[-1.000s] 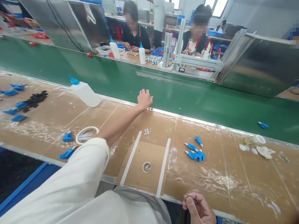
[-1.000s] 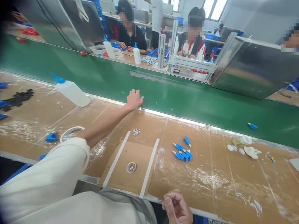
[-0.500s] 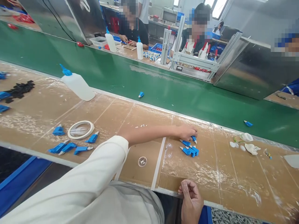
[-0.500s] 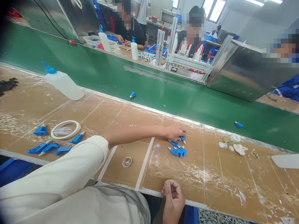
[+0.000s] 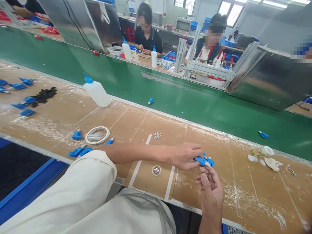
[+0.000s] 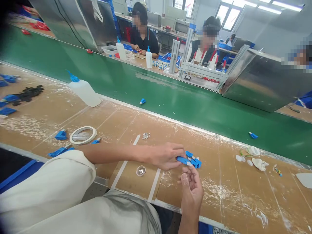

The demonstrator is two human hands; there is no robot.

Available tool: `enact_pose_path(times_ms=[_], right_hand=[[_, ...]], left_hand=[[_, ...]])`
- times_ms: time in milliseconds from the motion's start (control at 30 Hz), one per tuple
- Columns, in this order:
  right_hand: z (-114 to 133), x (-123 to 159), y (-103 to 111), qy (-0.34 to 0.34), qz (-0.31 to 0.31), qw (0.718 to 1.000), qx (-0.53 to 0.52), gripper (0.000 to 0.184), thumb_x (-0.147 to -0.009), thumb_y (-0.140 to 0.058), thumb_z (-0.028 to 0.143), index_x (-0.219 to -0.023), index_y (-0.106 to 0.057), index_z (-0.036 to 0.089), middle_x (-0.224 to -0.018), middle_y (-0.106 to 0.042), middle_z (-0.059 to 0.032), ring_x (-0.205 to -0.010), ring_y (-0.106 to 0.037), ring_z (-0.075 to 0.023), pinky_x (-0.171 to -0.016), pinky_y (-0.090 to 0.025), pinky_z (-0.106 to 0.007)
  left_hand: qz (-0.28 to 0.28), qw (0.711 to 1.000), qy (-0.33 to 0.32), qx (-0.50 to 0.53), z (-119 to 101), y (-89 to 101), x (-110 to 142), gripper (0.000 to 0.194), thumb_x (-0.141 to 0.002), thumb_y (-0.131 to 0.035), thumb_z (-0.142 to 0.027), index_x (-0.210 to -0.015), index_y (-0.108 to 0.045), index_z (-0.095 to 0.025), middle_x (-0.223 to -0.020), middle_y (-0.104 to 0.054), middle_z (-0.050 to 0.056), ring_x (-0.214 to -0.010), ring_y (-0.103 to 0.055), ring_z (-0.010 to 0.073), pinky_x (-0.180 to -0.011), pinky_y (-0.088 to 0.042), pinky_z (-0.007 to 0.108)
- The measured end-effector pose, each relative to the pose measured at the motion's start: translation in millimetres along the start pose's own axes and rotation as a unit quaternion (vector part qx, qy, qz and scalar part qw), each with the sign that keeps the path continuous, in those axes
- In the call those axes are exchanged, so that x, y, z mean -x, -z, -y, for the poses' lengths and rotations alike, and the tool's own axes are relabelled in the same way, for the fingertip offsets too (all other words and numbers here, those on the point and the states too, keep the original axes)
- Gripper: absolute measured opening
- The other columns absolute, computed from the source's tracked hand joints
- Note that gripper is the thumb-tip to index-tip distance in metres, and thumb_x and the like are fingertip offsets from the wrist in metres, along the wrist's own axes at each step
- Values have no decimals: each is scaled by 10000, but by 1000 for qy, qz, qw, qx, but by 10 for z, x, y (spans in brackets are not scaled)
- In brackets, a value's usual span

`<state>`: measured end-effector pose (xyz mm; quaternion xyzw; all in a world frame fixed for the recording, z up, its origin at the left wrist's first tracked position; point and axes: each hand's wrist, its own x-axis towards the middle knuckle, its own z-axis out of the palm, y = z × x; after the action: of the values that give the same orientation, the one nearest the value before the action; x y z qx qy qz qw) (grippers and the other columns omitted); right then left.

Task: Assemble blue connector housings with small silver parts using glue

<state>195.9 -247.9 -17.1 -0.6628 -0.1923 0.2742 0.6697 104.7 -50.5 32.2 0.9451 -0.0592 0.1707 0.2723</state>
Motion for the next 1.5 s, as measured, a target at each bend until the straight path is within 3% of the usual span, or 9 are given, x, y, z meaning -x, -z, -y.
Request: enact_pose_path(times_ms=[267, 333, 433, 533, 700, 867, 1100, 1300, 1500], right_hand=[[214, 3, -452, 62, -18, 998, -20, 403, -703, -856, 470, -931, -716, 169, -873, -712, -62, -694, -638, -158, -607, -521, -274], [218, 39, -492, 60, -29, 996, -58, 373, -686, -867, 446, -889, -710, 176, -806, -688, -32, -640, -619, -135, -587, -506, -259], [252, 100, -573, 34, -12, 992, -120, 350, -685, -868, 437, -860, -692, 190, -759, -674, -18, -620, -611, -124, -568, -484, -240], [304, 173, -697, 0, 31, 988, -148, 343, -708, -848, 447, -877, -670, 207, -768, -673, -21, -644, -615, -136, -574, -482, -248], [263, 251, -824, -22, 104, 988, -113, 388, -761, -787, 543, -931, -668, 216, -875, -687, -54, -716, -645, -160, -589, -498, -263], [3, 244, -811, 10, 133, 984, 120, 437, -749, -810, 545, -981, -726, 185, -877, -706, -70, -763, -639, -182, -685, -540, -306], [-227, 177, -1054, 71, 201, 949, 232, 365, -827, -717, 537, -955, -767, 198, -857, -677, -55, -715, -624, -172, -661, -538, -314], [-270, 203, -1200, 99, 191, 940, 265, 225, -880, -676, 398, -870, -741, 184, -768, -612, -8, -568, -504, -111, -576, -466, -268], [-244, 361, -1205, 110, 184, 920, 330, 24, -835, -760, 233, -819, -771, 219, -704, -572, 37, -588, -528, -93, -596, -466, -215]], left_hand=[[-3, 982, 52, 180, -128, 279, 233, 119, -844, -707, -196, -953, -674, -163, -873, -621, 38, -751, -576, 125, -737, -477, 249], [-40, 943, 104, 314, -118, 266, 272, 280, -777, -805, -254, -1013, -688, -161, -870, -641, 24, -721, -578, 108, -728, -492, 251], [-103, 830, 182, 517, -127, 178, 347, 525, -649, -914, -372, -1064, -694, -136, -914, -696, 49, -803, -650, 130, -797, -529, 284], [-123, 763, 217, 596, -171, 103, 435, 548, -615, -929, -416, -1039, -727, -134, -938, -736, 67, -852, -690, 153, -864, -539, 321], [-169, 735, 257, 604, -148, 195, 599, 501, -632, -925, -427, -1015, -759, -150, -892, -756, 54, -818, -697, 147, -828, -543, 298], [-252, 695, 283, 611, 198, 303, 824, 635, -575, -936, -516, -1047, -760, -129, -844, -745, 60, -754, -682, 139, -741, -529, 275], [-294, 639, 332, 629, 574, 116, 1087, 671, -519, -963, -487, -1030, -746, -110, -803, -726, 45, -678, -640, 96, -725, -499, 262], [-314, 610, 382, 620, 458, 156, 1087, 627, -414, -986, -462, -906, -784, -128, -828, -726, 50, -677, -623, 104, -666, -501, 243], [-341, 577, 438, 599, 266, 225, 1152, 397, -456, -970, -310, -802, -805, -208, -817, -714, -27, -690, -579, 75, -565, -451, 167]])
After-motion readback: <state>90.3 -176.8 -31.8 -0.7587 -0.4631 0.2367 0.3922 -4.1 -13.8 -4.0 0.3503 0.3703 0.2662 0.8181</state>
